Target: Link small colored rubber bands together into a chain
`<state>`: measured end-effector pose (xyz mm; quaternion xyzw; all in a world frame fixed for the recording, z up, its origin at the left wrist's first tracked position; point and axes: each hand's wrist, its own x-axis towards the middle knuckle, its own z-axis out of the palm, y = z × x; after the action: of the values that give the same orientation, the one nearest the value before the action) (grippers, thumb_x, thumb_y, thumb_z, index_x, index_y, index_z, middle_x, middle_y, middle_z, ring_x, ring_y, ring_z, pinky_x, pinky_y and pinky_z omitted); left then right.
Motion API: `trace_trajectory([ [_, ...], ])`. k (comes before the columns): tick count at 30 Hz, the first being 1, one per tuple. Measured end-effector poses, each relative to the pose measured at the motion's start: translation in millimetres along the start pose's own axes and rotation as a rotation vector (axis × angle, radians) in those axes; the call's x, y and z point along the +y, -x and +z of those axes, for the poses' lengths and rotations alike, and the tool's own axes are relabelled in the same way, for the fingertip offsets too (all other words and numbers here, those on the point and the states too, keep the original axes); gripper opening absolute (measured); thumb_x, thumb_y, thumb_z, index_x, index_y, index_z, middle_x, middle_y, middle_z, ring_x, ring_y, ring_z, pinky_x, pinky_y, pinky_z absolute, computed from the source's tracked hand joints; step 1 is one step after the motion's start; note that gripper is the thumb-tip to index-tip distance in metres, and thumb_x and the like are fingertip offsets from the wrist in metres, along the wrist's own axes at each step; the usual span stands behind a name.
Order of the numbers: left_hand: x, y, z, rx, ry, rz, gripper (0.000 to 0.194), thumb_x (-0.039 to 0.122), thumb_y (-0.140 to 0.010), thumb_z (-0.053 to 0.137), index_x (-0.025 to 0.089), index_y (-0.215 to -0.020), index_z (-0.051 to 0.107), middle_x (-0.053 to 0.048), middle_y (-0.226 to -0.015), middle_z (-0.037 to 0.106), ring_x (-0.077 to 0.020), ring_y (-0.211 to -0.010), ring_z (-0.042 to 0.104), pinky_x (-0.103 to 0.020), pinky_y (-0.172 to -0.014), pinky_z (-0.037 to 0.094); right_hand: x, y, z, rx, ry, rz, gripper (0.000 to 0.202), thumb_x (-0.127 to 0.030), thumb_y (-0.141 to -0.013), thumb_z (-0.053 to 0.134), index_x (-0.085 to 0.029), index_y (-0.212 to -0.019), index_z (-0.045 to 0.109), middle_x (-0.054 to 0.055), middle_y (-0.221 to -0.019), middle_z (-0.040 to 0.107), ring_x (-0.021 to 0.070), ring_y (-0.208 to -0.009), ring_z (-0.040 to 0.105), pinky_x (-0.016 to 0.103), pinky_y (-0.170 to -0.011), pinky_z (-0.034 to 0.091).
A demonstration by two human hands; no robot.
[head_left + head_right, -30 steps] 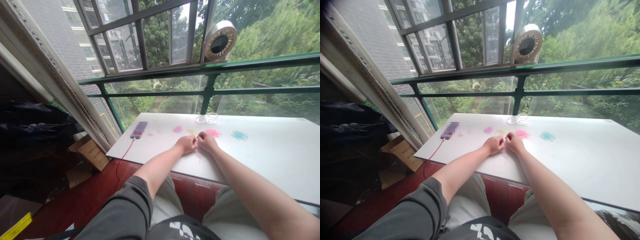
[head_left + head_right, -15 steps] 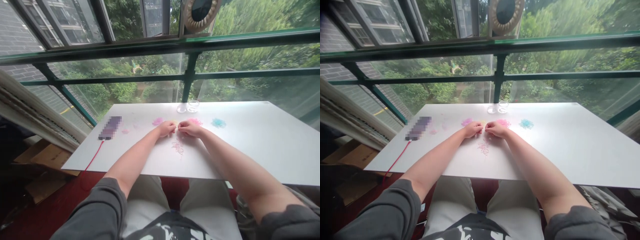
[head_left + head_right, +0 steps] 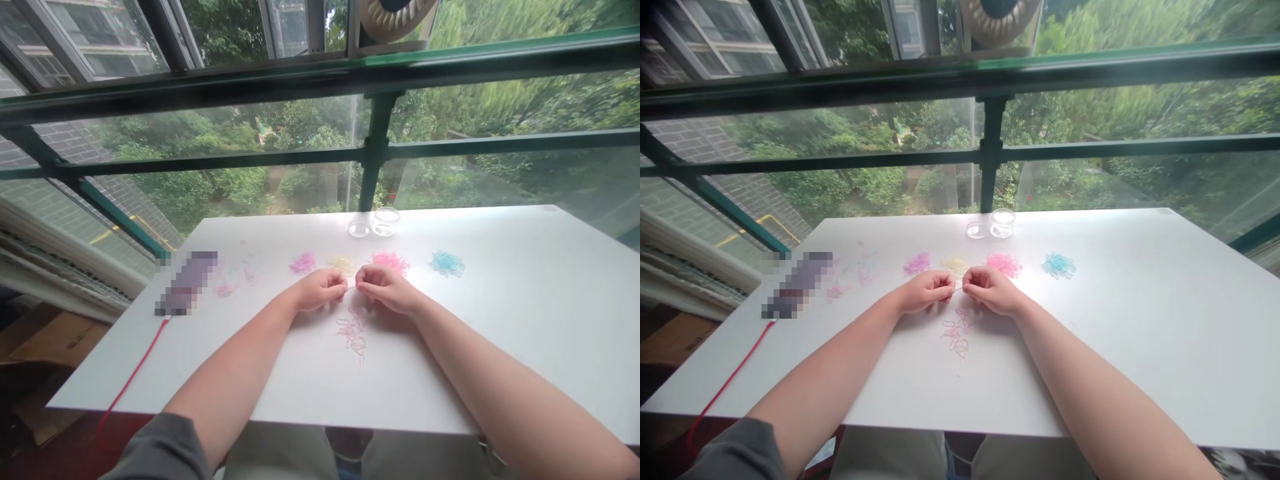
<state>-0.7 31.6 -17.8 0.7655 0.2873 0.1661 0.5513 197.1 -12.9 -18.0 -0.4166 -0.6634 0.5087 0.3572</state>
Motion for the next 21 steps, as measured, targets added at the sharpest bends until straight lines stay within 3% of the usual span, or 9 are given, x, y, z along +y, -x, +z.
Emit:
trace_trajectory([
  [7, -2.8, 2.9, 1.2, 0.06, 0.075, -0.01, 0.022, 0.03, -0.075, 0.057, 0.013, -0.09, 0.056, -0.003, -0.075, 0.06, -0.0097, -0.06, 0.054, -0.018, -0.048, 0.039, -4.5, 1.5, 3.7, 0.051, 0.0, 0.019, 0.015, -0.029, -0.078, 0.057, -0.016, -0.072, 0.052, -0.005, -0.05, 0.047, 0.0068, -0.042, 0.044, 0.019, -0.041, 0.034],
  [14, -0.6, 5.4, 6.0, 0.204, -0.16, -0.022, 0.021, 0.035, -0.079, 0.054, 0.016, -0.085, 0.062, -0.001, -0.068, 0.06, -0.0089, -0.055, 0.051, -0.019, -0.049, 0.039, -1.6, 2.8, 8.1, 0.055, 0.045, 0.053, 0.018, -0.034, -0.079, 0.056, -0.017, -0.075, 0.051, -0.005, -0.051, 0.047, 0.0082, -0.042, 0.047, 0.02, -0.04, 0.034],
  [18, 2.5, 14.7, -16.8, 0.333, -0.438, 0.055, 0.014, 0.026, -0.076, 0.056, 0.018, -0.08, 0.068, -0.002, -0.079, 0.066, -0.0122, -0.072, 0.058, -0.022, -0.067, 0.046, 0.0, 2.9, 7.9, 0.091, 0.09, 0.043, 0.019, -0.035, -0.08, 0.054, -0.018, -0.073, 0.05, -0.004, -0.056, 0.046, 0.0087, -0.045, 0.048, 0.021, -0.043, 0.039],
  [21, -0.8, 23.8, -43.4, 0.506, -0.636, -0.022, 0.015, 0.022, -0.074, 0.057, 0.02, -0.08, 0.07, -0.002, -0.084, 0.068, -0.0145, -0.077, 0.059, -0.025, -0.074, 0.046, 1.5, 2.7, 6.7, 0.08, 0.115, 0.038, 0.018, -0.034, -0.08, 0.053, -0.018, -0.073, 0.05, -0.004, -0.058, 0.046, 0.0089, -0.047, 0.049, 0.022, -0.045, 0.04],
])
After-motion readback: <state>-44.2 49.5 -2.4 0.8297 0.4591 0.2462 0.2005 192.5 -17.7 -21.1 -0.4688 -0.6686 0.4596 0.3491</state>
